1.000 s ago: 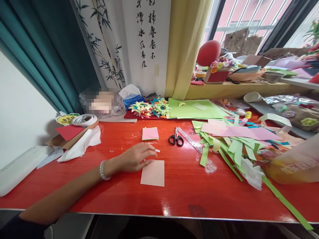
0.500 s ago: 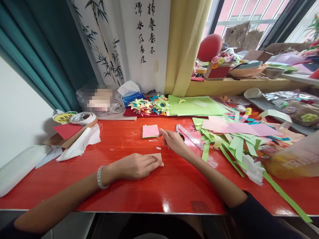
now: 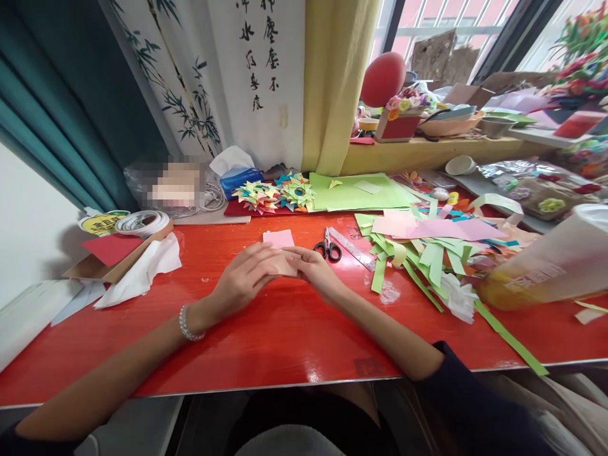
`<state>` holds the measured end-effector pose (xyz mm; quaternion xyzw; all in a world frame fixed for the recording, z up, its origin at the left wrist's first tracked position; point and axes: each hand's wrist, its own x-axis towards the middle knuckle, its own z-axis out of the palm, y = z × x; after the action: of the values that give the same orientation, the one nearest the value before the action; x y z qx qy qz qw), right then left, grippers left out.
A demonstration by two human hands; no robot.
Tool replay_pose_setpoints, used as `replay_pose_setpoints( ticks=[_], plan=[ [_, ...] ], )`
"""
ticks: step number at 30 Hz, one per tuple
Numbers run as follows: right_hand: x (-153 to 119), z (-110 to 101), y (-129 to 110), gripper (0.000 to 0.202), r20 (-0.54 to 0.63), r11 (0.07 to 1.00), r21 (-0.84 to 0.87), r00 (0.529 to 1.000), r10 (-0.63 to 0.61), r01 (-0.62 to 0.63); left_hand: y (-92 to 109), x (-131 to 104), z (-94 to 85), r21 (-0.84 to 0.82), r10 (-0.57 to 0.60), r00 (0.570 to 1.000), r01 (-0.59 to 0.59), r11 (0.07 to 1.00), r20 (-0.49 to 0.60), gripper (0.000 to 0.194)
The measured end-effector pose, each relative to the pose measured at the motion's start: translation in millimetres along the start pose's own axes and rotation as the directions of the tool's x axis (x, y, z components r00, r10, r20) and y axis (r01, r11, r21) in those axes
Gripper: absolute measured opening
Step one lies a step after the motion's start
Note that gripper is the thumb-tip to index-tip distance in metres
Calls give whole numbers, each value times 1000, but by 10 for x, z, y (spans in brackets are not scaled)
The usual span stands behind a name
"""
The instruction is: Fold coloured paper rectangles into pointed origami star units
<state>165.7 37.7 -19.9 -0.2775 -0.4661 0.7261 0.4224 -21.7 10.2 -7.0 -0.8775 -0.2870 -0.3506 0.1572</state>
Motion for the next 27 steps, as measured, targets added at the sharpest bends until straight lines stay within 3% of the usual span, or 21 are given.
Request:
replay_pose_setpoints(
  ticks=[1,3,6,9,13,16,20,27],
  plan=[
    [0,6,9,26,-6,1000,9,1000,-22,22,4,6,17,-81,-129,992,128,988,-10,11],
    [-10,26,13,27,3,1000,25,1000,-19,19,4,18,35,-233,-363,932,357,904,21,13],
    [-41,79,2,25,14,994,99,999,44,-46,-14,29,38,-378,-511,846,527,761,151,14],
    [-64,132,-3,29,34,986,162,999,23,-29,-32,34,30,-419,-521,824,564,712,223,15],
    [-66,150,25,43,92,996,44,993,-75,71,-28,61,5,-430,-588,768,634,643,253,15],
    [-53,129,42,33,109,991,-46,987,-121,127,-19,92,-21,-461,-625,727,675,576,283,20],
    [-44,115,25,23,46,984,-93,987,-151,155,-4,125,-40,-469,-605,742,660,587,287,29],
    [-78,146,-15,27,-7,972,-167,985,-170,167,80,130,-48,-500,-600,742,658,563,300,23]
  ],
)
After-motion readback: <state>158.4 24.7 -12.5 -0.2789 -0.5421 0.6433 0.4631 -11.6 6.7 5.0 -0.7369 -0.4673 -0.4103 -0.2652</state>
